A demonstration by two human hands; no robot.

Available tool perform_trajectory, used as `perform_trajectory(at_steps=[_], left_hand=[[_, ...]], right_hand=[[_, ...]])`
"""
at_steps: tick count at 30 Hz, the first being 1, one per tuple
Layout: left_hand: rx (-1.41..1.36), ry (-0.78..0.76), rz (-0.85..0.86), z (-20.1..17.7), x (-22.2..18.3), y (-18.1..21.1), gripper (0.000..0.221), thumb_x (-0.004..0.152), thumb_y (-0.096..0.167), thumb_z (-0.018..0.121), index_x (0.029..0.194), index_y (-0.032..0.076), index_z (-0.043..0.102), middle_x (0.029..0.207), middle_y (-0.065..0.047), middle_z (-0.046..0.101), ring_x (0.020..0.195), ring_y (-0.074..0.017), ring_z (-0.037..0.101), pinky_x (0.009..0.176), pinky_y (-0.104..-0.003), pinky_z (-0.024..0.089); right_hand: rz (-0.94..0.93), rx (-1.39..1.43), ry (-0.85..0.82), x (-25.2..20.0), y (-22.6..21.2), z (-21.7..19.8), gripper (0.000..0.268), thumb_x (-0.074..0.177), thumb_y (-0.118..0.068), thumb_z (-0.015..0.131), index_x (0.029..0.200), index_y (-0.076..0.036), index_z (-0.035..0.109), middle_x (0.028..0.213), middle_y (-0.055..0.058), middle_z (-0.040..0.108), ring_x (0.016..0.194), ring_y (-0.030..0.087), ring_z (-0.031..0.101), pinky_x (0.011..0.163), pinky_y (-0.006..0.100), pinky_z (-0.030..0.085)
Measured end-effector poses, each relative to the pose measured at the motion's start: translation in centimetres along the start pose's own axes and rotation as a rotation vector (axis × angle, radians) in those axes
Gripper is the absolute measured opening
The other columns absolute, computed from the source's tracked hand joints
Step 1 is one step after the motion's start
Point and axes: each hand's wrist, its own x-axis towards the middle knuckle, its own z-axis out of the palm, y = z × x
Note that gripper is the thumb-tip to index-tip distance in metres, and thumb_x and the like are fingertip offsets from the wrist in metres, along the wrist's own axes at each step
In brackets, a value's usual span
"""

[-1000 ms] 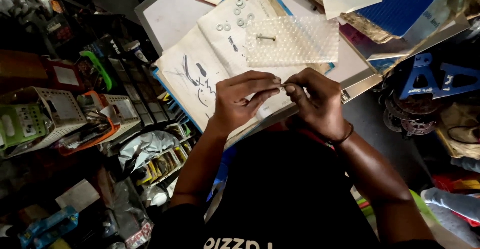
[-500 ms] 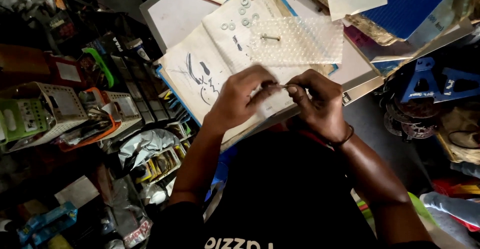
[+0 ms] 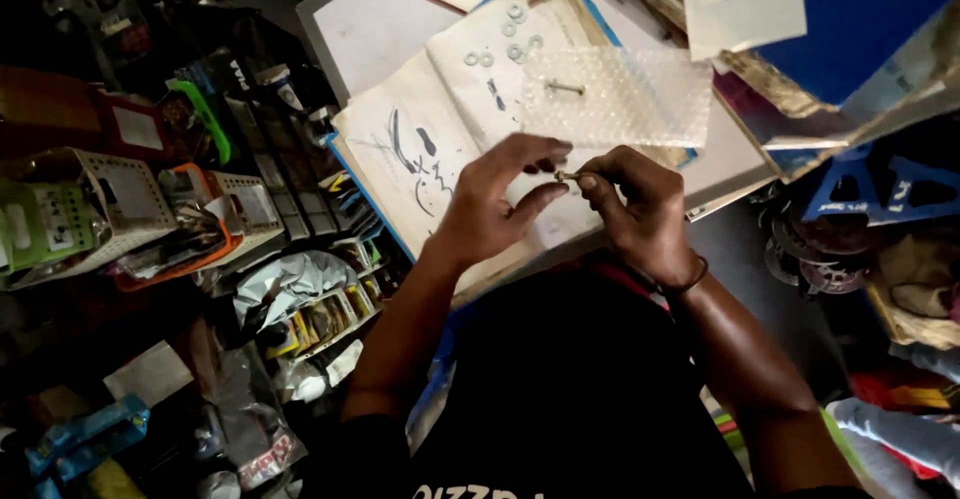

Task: The person is organizing small hardware components like screws and washers by picking them up and placing them onto a notebook and bubble wrap.

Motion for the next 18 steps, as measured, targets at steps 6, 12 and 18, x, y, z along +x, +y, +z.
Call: perform_trajectory(at_steps=[6,12,18], left_hand=[[-0.002,0.017,-0.118,-1.3,0.4,-0.3,0.028,0.108,0.020,0.078,0.134,0.011,0.073,0.100,-0.009,0.078,0.089,-0.0292,0.082,0.080,-0.040,0.064],[0.157,0.015,-0.197,-2.1,1.6,-1.6,0.026,0.116,0.033,0.061,0.115,0.011,0.074,0.075,-0.013,0.071,0.065,-0.0394,0.074,0.061,-0.047,0.059],[0.214,-0.099,-0.165,-3.6,3.4,-2.6,0.033,0.118,0.034,0.053,0.108,0.008,0.070,0.065,-0.012,0.066,0.053,-0.0338,0.069,0.054,-0.043,0.057]], right_hand=[[-0.003,-0.059,-0.018,1.5,1.6,0.7,0.011,0.112,0.002,0.073,0.102,0.004,0.079,0.078,0.015,0.069,0.066,0.025,0.071,0.063,0.033,0.052],[0.036,-0.074,-0.021,2.6,1.4,2.1,0.009,0.107,0.010,0.074,0.101,0.005,0.078,0.076,0.016,0.068,0.062,0.025,0.067,0.059,0.036,0.052],[0.031,-0.150,0.036,4.4,0.4,3.1,0.007,0.108,0.008,0.076,0.102,0.005,0.079,0.075,0.015,0.067,0.061,0.024,0.069,0.057,0.032,0.049]])
